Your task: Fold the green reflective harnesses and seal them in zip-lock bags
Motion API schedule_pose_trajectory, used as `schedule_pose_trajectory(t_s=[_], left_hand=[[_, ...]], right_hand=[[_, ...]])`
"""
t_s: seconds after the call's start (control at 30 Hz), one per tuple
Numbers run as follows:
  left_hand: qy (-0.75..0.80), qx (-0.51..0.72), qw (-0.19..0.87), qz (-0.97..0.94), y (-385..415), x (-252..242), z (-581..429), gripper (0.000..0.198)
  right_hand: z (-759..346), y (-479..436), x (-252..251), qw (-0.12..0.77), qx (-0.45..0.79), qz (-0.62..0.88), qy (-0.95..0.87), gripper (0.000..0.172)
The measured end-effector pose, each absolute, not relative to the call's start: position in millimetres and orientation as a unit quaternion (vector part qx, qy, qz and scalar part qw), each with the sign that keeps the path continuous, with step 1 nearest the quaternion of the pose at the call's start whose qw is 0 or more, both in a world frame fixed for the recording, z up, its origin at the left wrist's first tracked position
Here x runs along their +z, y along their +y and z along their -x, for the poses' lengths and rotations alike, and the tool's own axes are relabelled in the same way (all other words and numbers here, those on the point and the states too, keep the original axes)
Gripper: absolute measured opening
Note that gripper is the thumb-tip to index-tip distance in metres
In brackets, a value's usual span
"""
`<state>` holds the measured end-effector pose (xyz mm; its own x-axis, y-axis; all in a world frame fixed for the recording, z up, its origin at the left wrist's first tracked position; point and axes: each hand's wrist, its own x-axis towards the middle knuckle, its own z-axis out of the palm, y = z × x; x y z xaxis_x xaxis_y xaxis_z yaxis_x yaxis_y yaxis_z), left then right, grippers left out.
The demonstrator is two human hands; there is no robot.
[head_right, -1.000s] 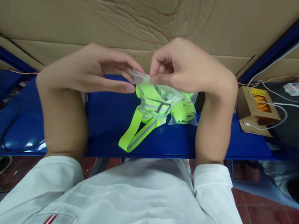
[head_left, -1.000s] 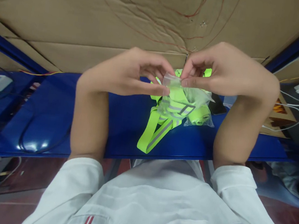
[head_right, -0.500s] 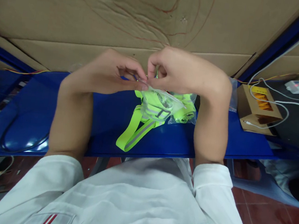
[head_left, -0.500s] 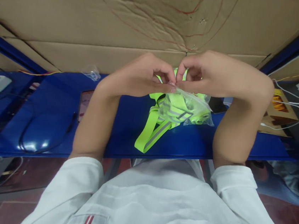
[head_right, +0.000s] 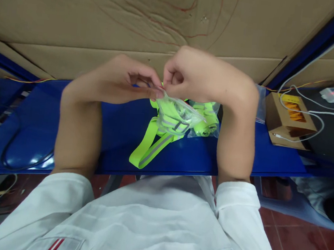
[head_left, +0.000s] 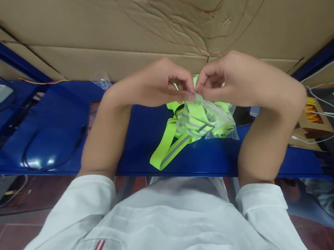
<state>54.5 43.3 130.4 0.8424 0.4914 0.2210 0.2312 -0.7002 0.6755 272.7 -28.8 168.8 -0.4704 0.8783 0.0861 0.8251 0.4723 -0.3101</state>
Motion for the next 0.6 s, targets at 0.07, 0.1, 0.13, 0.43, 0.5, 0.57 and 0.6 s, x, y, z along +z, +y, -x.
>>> schedule_pose_trajectory(t_s=[0.07, 0.1, 0.13, 0.43, 0.5, 0.57, 0.6], left_hand=[[0.188, 0.185, 0.33, -0.906, 44.0, 131.6, -51.5, 0.022], [0.188, 0.179, 0.33, -0.908, 44.2, 132.3, -49.9, 0.022], [0.194, 0.172, 0.329, -0.908, 44.4, 133.1, -48.4, 0.022], [0.197, 0.184, 0.316, -0.91, 44.8, 130.9, -51.3, 0.03], [0.208, 0.175, 0.297, -0.916, 45.1, 130.0, -52.8, 0.027], [0.204, 0.172, 0.286, -0.92, 45.6, 129.7, -52.7, 0.025], [0.195, 0.176, 0.285, -0.922, 46.1, 129.7, -52.0, 0.026]], right_hand=[[-274.3, -33.2, 170.9, 0.106, 0.124, 0.508, -0.846, 0.015], [-274.3, -35.6, 172.2, 0.104, 0.122, 0.514, -0.843, 0.019], [-273.8, -37.8, 173.6, 0.097, 0.118, 0.52, -0.841, 0.02], [-271.2, -36.3, 171.4, 0.077, 0.047, 0.523, -0.847, 0.019], [-271.6, -34.4, 169.3, 0.091, 0.059, 0.513, -0.851, 0.019], [-271.6, -34.5, 169.4, 0.089, 0.087, 0.51, -0.851, 0.022], [-271.6, -35.4, 170.1, 0.086, 0.097, 0.513, -0.849, 0.023]])
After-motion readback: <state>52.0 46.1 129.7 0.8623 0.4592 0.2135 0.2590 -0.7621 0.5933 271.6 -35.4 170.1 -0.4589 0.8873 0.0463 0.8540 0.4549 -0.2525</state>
